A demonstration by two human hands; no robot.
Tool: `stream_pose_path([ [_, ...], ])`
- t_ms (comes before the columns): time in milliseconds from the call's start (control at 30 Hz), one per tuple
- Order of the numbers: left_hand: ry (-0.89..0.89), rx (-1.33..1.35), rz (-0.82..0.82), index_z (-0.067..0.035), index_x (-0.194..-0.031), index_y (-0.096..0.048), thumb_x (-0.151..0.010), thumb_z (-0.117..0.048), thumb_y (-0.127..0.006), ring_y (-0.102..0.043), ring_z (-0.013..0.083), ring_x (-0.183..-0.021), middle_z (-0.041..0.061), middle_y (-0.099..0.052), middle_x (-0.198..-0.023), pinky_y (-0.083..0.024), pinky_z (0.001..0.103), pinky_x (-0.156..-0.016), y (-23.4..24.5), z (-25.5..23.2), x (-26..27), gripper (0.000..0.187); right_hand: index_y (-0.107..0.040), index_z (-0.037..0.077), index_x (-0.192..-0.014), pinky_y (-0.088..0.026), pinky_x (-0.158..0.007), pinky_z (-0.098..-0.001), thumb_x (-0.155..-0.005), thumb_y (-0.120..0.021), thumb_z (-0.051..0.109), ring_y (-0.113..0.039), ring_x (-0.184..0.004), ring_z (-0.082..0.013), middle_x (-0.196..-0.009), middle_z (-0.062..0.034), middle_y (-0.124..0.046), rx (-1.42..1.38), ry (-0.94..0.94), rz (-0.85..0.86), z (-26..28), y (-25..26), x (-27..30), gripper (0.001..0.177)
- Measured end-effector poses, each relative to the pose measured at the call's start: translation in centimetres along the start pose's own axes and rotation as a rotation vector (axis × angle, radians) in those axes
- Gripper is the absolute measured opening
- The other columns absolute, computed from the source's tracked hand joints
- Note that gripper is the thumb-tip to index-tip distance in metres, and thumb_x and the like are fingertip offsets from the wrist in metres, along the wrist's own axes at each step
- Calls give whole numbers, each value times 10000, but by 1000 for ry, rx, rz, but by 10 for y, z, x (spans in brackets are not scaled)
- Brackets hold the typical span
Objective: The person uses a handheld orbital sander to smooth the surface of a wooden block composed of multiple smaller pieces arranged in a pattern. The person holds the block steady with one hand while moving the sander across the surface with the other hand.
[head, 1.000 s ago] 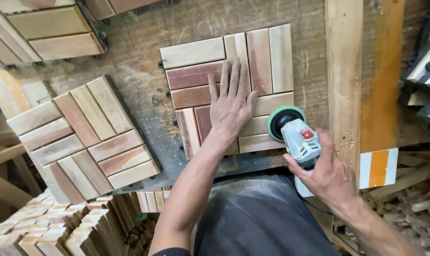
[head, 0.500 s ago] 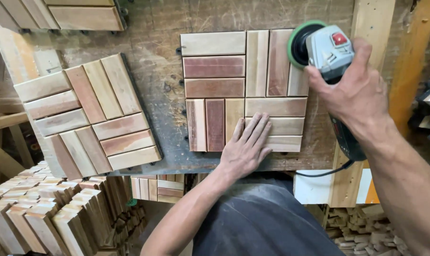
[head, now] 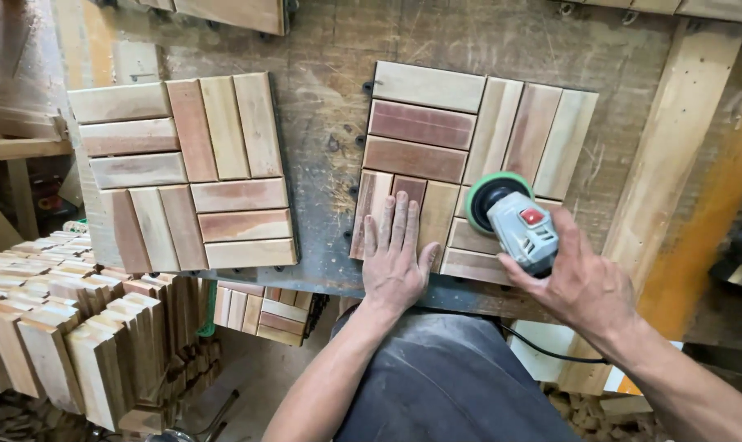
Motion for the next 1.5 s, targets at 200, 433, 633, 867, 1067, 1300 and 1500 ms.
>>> stream_pose_path([
  [200,-64,-37,60,-29,-1635,-215,-1101,-522,-452,-163,346,-1606,171,-175,-1714,-148,607,-1308,-1,5,-4,764,-308,29,-1404,-602,-365,-413,-1056,-620,542,-648,-551,-348,-900,-248,-619,-270,45,-52,-9,52,-88,694],
  [433,-120,16,67,-30,-1630,-267,-1106,-471,-381,-182,325,-1602,163,-200,-1710,-135,570,-1312,5,18,-12,694,-319,17,-1464,-631,-479,-521,-1074,-563,680,-697,-601,-426,-915,-287,-673,-257,-58,10,22,78,-122,807],
  [633,47,57,-115,-107,-1612,-361,-1119,-277,-496,-248,295,-1596,109,-309,-1692,-217,604,-1299,9,44,-33,539,-315,82,-1480,-669,-492,-518,-912,-608,665,-726,-705,-408,-1101,-294,-675,-266,85,119,58,41,-58,864],
  [867,41,226,-314,-70,-1574,-436,-1117,-270,-430,-356,308,-1555,138,-355,-1677,-278,529,-1258,-1,59,-38,499,-443,161,-1434,-617,-658,-573,-789,-723,677,-765,-769,-431,-934,-178,-689,-227,181,36,66,27,9,873],
  [1067,67,344,-346,-53,-1589,-411,-1117,-291,-439,-404,305,-1526,173,-375,-1659,-301,471,-1255,-2,67,-35,529,-415,190,-1447,-650,-629,-493,-780,-709,720,-788,-754,-359,-922,-136,-705,-181,245,116,64,23,-3,902],
  [1300,42,383,-316,-65,-1580,-431,-1118,-310,-450,-411,293,-1519,167,-386,-1653,-300,455,-1258,-1,74,-28,524,-435,125,-1422,-644,-584,-475,-852,-717,659,-770,-675,-347,-919,-165,-709,-209,268,-24,68,45,-42,831],
  [1500,-2,406,-208,-51,-1608,-333,-1143,-300,-432,-375,315,-1573,172,-334,-1680,-330,509,-1309,5,78,-23,537,-342,55,-1408,-632,-386,-423,-943,-667,635,-680,-546,-343,-883,-240,-646,-125,147,36,60,51,-89,812],
])
Point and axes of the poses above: each hand's wrist, its own x-axis away from the middle knuckle, its own y-axis out of the back of the hand, z = x × y, the point moved 3 cm from there along -x, towards the middle knuckle
